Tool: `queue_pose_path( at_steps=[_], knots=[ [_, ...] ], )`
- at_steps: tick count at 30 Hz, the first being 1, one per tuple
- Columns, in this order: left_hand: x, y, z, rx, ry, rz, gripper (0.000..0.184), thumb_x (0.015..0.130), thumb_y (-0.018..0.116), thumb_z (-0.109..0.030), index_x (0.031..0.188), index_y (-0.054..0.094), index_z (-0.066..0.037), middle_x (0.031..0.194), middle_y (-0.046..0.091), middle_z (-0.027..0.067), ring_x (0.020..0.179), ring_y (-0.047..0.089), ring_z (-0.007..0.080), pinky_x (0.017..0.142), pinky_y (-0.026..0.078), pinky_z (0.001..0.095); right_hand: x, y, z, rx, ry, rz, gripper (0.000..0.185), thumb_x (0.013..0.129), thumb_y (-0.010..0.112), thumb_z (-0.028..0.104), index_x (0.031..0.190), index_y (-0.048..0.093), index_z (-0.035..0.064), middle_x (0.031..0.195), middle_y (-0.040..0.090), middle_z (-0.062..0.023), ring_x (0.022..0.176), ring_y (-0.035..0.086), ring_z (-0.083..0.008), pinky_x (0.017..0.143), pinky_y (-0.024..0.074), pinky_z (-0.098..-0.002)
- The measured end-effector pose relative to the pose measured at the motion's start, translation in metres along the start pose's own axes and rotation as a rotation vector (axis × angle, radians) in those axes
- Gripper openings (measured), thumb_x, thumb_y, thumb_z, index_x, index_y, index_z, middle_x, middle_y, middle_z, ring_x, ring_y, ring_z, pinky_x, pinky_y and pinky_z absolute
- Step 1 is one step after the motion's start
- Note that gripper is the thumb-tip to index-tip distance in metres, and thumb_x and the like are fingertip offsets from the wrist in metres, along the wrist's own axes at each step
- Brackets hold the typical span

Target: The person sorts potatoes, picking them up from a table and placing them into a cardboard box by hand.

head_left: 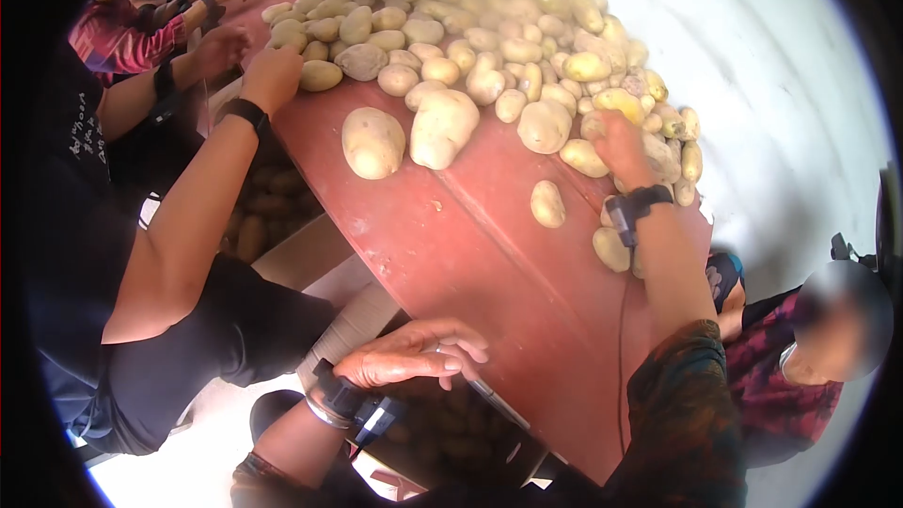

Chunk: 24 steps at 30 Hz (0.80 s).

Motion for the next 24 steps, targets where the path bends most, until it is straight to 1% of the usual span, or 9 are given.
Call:
queue_pose_path(
  at_steps=[6, 8, 9, 12, 17, 20, 22, 23, 24],
  knots=[
    [-0.004, -0.006, -0.003, 0.031, -0.013, -0.004, 0.051, 0.083, 0.062, -0.031, 0.119, 0.048, 0.001, 0.115, 0.053, 0.0133, 0.103, 0.056, 0.0239, 0.074, 0.046, 0.0310, 0.038, 0.031, 0.079, 0.146, -0.116, 0.208, 0.032, 0.073, 0.069, 0.019, 0.102, 0.061, 0.0065, 0.105, 0.056, -0.0179, 0.096, 0.055, -0.0351, 0.081, 0.0455, -0.0428],
    [-0.005, -0.005, -0.005, 0.015, -0.010, -0.014, 0.050, 0.083, 0.062, -0.031, 0.119, 0.049, 0.001, 0.115, 0.053, 0.0129, 0.103, 0.055, 0.0230, 0.075, 0.046, 0.0308, 0.035, 0.037, 0.091, -0.142, -0.008, 0.537, 0.036, 0.073, 0.069, 0.019, 0.108, 0.060, 0.0133, 0.115, 0.051, -0.0143, 0.106, 0.050, -0.0331, 0.086, 0.0443, -0.0426],
    [-0.006, -0.005, -0.005, 0.009, -0.005, -0.008, 0.050, 0.083, 0.063, -0.031, 0.119, 0.049, 0.001, 0.115, 0.053, 0.0125, 0.103, 0.055, 0.0225, 0.076, 0.046, 0.0306, 0.027, 0.040, 0.090, -0.193, -0.015, 0.527, 0.040, 0.073, 0.067, 0.016, 0.112, 0.058, 0.0195, 0.119, 0.048, -0.0095, 0.112, 0.046, -0.0325, 0.088, 0.0442, -0.0426],
    [-0.006, -0.002, -0.009, 0.008, -0.017, -0.011, 0.049, 0.083, 0.063, -0.031, 0.118, 0.050, 0.001, 0.115, 0.053, 0.0118, 0.103, 0.055, 0.0215, 0.077, 0.046, 0.0302, 0.017, 0.053, 0.065, -0.082, -0.150, 0.349, 0.042, 0.074, 0.065, 0.012, 0.114, 0.056, 0.0204, 0.119, 0.047, -0.0072, 0.113, 0.044, -0.0336, 0.089, 0.0439, -0.0434],
    [-0.005, 0.002, -0.008, 0.021, -0.049, -0.012, 0.049, 0.083, 0.064, -0.032, 0.118, 0.050, 0.000, 0.115, 0.053, 0.0109, 0.103, 0.054, 0.0204, 0.078, 0.045, 0.0298, 0.020, 0.056, 0.064, -0.181, 0.001, 0.400, 0.035, 0.075, 0.060, 0.007, 0.108, 0.057, 0.0193, 0.116, 0.049, -0.0080, 0.113, 0.044, -0.0332, 0.086, 0.0449, -0.0438],
    [-0.005, 0.002, -0.006, 0.015, -0.052, -0.005, 0.049, 0.083, 0.064, -0.031, 0.118, 0.050, -0.001, 0.115, 0.053, 0.0104, 0.102, 0.054, 0.0195, 0.078, 0.045, 0.0294, 0.034, 0.048, 0.083, -0.271, 0.022, 0.514, 0.033, 0.075, 0.060, 0.009, 0.107, 0.057, 0.0141, 0.115, 0.050, -0.0121, 0.109, 0.047, -0.0341, 0.085, 0.0455, -0.0428],
    [-0.005, 0.001, -0.007, 0.019, -0.062, -0.009, 0.048, 0.083, 0.065, -0.030, 0.118, 0.050, -0.001, 0.114, 0.054, 0.0099, 0.102, 0.053, 0.0188, 0.079, 0.044, 0.0291, 0.058, 0.057, 0.082, -0.093, -0.018, 0.340, 0.032, 0.075, 0.062, 0.012, 0.107, 0.057, 0.0071, 0.115, 0.051, -0.0171, 0.103, 0.051, -0.0361, 0.085, 0.0448, -0.0434],
    [-0.004, 0.000, -0.007, 0.020, -0.065, -0.012, 0.048, 0.083, 0.065, -0.030, 0.118, 0.050, 0.000, 0.114, 0.054, 0.0097, 0.102, 0.053, 0.0186, 0.079, 0.044, 0.0290, 0.065, 0.063, 0.081, 0.078, -0.048, 0.247, 0.042, 0.075, 0.062, 0.013, 0.115, 0.053, 0.0038, 0.117, 0.049, -0.0218, 0.103, 0.052, -0.0382, 0.087, 0.0438, -0.0428],
    [-0.004, 0.000, -0.007, 0.020, -0.065, -0.006, 0.048, 0.083, 0.065, -0.030, 0.118, 0.050, -0.001, 0.114, 0.054, 0.0093, 0.102, 0.053, 0.0182, 0.079, 0.044, 0.0287, 0.072, 0.069, 0.084, 0.083, -0.052, 0.248, 0.042, 0.075, 0.062, 0.013, 0.115, 0.053, 0.0038, 0.117, 0.049, -0.0218, 0.103, 0.052, -0.0382, 0.087, 0.0438, -0.0428]
  ],
)
Point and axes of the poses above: each hand's wrist, its own x-axis towards the middle knuckle, its own y-axis out of the palm, z = x × y, the point moved 2 cm from there along x, towards the middle knuckle
